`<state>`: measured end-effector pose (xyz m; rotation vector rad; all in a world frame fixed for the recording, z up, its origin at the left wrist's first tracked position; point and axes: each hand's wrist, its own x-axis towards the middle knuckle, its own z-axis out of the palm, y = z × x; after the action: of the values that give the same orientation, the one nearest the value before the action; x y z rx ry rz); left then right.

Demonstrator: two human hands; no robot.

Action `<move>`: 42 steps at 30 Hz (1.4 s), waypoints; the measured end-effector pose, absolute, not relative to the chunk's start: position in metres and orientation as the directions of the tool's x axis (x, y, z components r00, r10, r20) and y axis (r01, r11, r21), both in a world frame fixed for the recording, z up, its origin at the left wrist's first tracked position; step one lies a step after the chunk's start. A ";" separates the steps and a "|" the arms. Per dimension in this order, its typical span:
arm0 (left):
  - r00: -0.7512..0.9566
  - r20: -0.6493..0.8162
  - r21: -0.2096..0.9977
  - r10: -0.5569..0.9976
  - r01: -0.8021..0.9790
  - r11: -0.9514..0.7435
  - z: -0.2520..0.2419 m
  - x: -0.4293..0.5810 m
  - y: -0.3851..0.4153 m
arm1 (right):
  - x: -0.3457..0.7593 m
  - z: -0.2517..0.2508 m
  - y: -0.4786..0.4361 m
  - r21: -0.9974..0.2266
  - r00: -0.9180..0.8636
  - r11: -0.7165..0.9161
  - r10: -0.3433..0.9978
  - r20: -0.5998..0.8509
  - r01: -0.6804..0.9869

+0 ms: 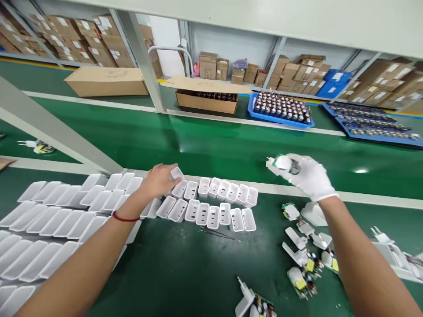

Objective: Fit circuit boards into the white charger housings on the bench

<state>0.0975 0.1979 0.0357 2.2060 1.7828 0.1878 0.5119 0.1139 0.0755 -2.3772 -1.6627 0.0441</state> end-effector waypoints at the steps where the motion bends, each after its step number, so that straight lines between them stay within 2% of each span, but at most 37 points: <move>1: 0.226 -0.112 0.320 0.968 0.930 -0.180 0.035 0.097 0.202 | 0.499 0.080 0.104 -0.318 0.285 -0.240 0.953 0.102 0.917; 3: 0.230 -0.146 0.347 0.962 0.923 -0.167 0.034 0.095 0.206 | 0.474 0.087 0.086 -0.553 0.154 -0.081 0.984 0.086 0.829; 5: 0.228 -0.152 0.374 0.962 0.914 -0.158 0.034 0.091 0.207 | 0.451 0.090 0.072 -0.719 0.073 -0.002 0.995 0.067 0.695; 8: 0.224 -0.154 0.401 0.962 0.904 -0.146 0.031 0.086 0.208 | 0.424 0.089 0.056 -0.940 -0.008 0.026 1.000 0.025 0.341; 12: 0.190 -0.174 0.402 0.966 0.909 -0.106 0.028 0.081 0.210 | 0.397 0.078 0.041 -0.998 -0.030 0.064 0.998 0.063 0.015; 16: 0.150 -0.189 0.376 0.970 0.924 -0.069 0.026 0.083 0.215 | 0.380 0.069 0.031 -0.983 -0.086 0.112 0.988 0.125 -0.143; 19: 0.155 -0.123 0.372 0.980 0.923 -0.099 0.031 0.085 0.215 | 0.371 0.072 0.023 -0.988 -0.098 0.116 0.987 0.125 -0.099; 23: 0.188 0.079 0.404 0.979 0.891 -0.204 0.058 0.078 0.204 | 0.361 0.083 0.013 -0.992 -0.068 0.123 0.990 0.124 -0.015; 26: 0.166 0.224 0.438 0.960 0.863 -0.251 0.082 0.062 0.178 | 0.353 0.086 0.008 -0.989 -0.048 0.145 0.989 0.143 0.025; 28: 0.142 0.264 0.460 0.954 0.851 -0.254 0.087 0.051 0.148 | 0.346 0.085 0.005 -0.986 -0.073 0.146 0.987 0.140 0.079; 32: 0.104 0.169 0.500 0.980 0.848 -0.176 0.055 0.037 0.071 | 0.326 0.072 -0.005 -0.944 -0.197 0.171 0.973 0.117 0.283; 36: 0.070 0.020 0.531 0.997 0.844 -0.070 0.003 0.032 0.018 | 0.299 0.054 -0.012 -0.770 -0.366 0.333 0.920 0.138 0.544; 39: 0.054 -0.041 0.556 0.998 0.831 -0.022 -0.013 0.027 0.001 | 0.282 0.042 -0.013 -0.637 -0.461 0.486 0.859 0.223 0.598; 42: 0.147 -0.149 0.616 0.978 0.787 -0.024 -0.008 0.013 -0.013 | 0.274 0.038 -0.012 -0.548 -0.507 0.562 0.820 0.266 0.620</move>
<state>0.0135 -0.0125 -0.0085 1.8550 1.6833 0.4286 0.2740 -0.0118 0.0375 -1.1555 -2.2963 0.5298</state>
